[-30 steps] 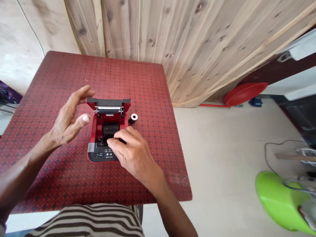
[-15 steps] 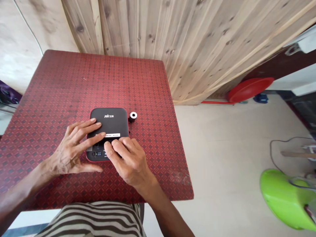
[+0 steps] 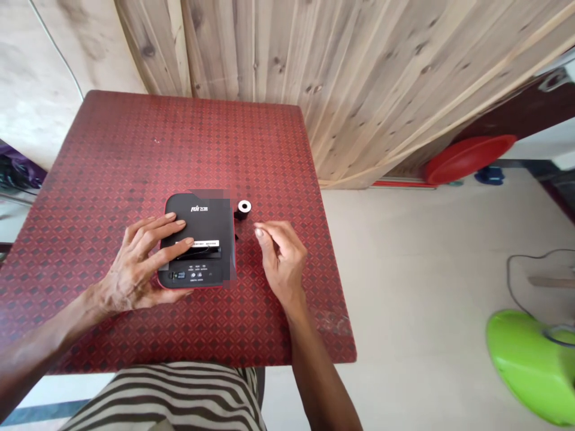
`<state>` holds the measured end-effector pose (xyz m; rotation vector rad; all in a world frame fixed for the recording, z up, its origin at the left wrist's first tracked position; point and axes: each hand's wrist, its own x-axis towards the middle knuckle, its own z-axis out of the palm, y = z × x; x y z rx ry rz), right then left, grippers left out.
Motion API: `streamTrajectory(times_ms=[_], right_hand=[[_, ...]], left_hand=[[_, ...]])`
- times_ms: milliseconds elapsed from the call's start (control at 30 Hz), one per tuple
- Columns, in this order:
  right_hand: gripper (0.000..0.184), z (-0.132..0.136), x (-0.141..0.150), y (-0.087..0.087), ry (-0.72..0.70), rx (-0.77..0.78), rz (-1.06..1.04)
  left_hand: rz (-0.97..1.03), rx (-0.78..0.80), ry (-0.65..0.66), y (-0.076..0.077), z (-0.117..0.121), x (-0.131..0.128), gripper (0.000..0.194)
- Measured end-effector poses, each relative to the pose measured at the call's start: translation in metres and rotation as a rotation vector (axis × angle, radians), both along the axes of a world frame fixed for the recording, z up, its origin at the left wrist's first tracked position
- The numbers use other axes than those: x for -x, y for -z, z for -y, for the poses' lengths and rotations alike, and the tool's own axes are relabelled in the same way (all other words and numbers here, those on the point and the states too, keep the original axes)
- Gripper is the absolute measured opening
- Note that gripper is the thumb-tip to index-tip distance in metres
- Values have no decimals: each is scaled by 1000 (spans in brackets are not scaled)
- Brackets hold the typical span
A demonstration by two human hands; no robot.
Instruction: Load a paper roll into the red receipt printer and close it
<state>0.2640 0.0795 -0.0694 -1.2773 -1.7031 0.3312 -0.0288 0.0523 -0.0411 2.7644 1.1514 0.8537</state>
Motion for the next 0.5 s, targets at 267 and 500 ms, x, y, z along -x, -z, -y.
streamTrajectory(times_ms=[267, 500], right_hand=[[29, -12, -3, 34, 28, 327, -103], [28, -11, -2, 32, 20, 342, -102]], left_hand=[[212, -83, -222, 25, 40, 0, 72], [245, -56, -239, 44, 47, 1, 73]])
